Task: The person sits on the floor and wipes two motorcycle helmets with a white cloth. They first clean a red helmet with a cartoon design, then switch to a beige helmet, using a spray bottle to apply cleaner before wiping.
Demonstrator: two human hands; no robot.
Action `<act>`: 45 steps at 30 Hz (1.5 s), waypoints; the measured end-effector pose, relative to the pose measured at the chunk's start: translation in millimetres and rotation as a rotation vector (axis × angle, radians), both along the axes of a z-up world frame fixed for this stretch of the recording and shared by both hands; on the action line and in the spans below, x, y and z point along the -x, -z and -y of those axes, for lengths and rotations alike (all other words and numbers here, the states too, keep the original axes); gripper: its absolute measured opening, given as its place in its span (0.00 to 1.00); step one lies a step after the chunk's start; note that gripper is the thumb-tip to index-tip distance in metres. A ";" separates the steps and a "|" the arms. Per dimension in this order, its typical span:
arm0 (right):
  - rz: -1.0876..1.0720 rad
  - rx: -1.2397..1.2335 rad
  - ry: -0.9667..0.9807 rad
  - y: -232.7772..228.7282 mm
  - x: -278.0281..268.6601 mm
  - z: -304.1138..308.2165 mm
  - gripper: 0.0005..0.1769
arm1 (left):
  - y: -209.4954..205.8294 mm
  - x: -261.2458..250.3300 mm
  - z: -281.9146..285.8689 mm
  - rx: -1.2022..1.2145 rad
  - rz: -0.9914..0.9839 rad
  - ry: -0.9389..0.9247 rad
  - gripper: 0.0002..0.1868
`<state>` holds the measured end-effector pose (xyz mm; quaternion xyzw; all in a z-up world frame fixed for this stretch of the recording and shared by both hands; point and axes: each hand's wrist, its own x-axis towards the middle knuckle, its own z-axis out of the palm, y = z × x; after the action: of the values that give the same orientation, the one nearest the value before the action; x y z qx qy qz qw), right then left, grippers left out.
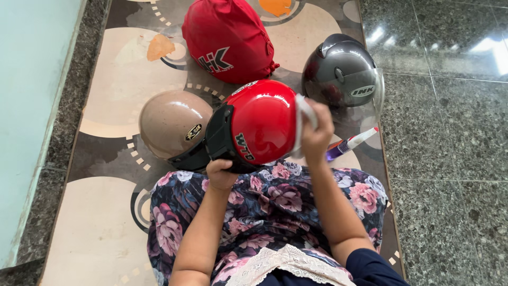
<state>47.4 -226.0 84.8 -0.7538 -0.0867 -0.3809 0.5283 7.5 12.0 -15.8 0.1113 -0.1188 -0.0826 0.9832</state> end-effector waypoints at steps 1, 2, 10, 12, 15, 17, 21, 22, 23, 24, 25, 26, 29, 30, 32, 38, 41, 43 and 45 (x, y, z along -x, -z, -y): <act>-0.094 -0.093 -0.007 -1.1 -4.7 8.7 0.09 | 1.4 1.4 -0.7 0.000 0.004 0.018 0.38; -0.187 -0.187 -0.014 -2.8 -7.7 17.2 0.09 | 4.0 2.8 -1.3 -0.001 0.008 0.036 0.38; 0.183 0.174 0.211 23.7 35.1 2.7 0.13 | 28.2 -1.0 -3.1 0.033 0.043 0.060 0.38; 0.266 0.233 0.203 30.6 45.2 -10.9 0.14 | 20.2 -3.0 2.4 0.038 -0.032 0.048 0.39; 0.288 0.438 0.056 31.1 61.3 -36.1 0.15 | 11.7 -6.7 10.3 -0.052 -0.084 0.009 0.37; 0.292 0.560 -0.028 27.2 65.6 -48.2 0.16 | 15.1 -4.5 11.4 -0.127 -0.132 0.058 0.34; 0.343 0.579 0.018 33.9 52.4 -49.3 0.13 | 31.5 -6.9 16.0 -0.215 -0.079 0.081 0.23; 0.359 0.541 0.055 39.8 44.1 -43.2 0.11 | 33.0 -6.4 12.9 -0.303 -0.046 0.042 0.23; 0.330 0.392 0.102 47.3 33.5 -35.5 0.09 | 34.0 -4.6 10.3 -0.386 -0.013 0.011 0.23; 0.300 0.244 0.148 55.8 21.9 -25.7 0.07 | 34.8 -3.2 8.9 -0.470 0.021 -0.020 0.24; 0.164 0.160 0.164 64.8 14.8 -10.3 0.08 | 35.6 -2.5 10.0 -0.534 0.052 -0.022 0.24; 0.028 0.075 0.180 75.5 8.8 6.7 0.09 | 36.3 -1.1 10.8 -0.599 0.084 -0.023 0.24; -0.435 -0.871 -0.149 126.1 -23.2 36.6 0.11 | 32.9 2.1 16.8 -0.846 0.231 0.004 0.28; -0.511 -0.983 -0.239 145.8 -27.2 44.5 0.13 | 29.6 3.5 21.0 -0.936 0.288 0.016 0.31; -0.669 -1.202 -0.438 180.7 -33.3 54.5 0.17 | 19.4 8.7 34.2 -1.092 0.423 -0.047 0.34; -0.647 -1.364 -0.771 226.5 -39.7 55.3 0.25 | -40.5 13.1 36.5 -1.355 0.791 -0.079 0.39; -0.569 -1.337 -0.821 213.6 -42.9 46.9 0.24 | -53.5 3.4 33.7 -1.445 1.064 -0.087 0.45; -0.522 -1.302 -0.828 198.0 -39.5 41.0 0.24 | -46.4 -2.3 35.1 -1.295 0.964 0.025 0.45; -0.486 -1.264 -0.825 182.0 -33.3 35.2 0.23 | -36.3 -10.2 42.0 -0.980 0.593 0.191 0.41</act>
<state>80.6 -261.2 -97.2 -0.2799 -0.0084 0.0435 0.9590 17.7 -30.0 20.4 0.5608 -0.3465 -0.1816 0.7297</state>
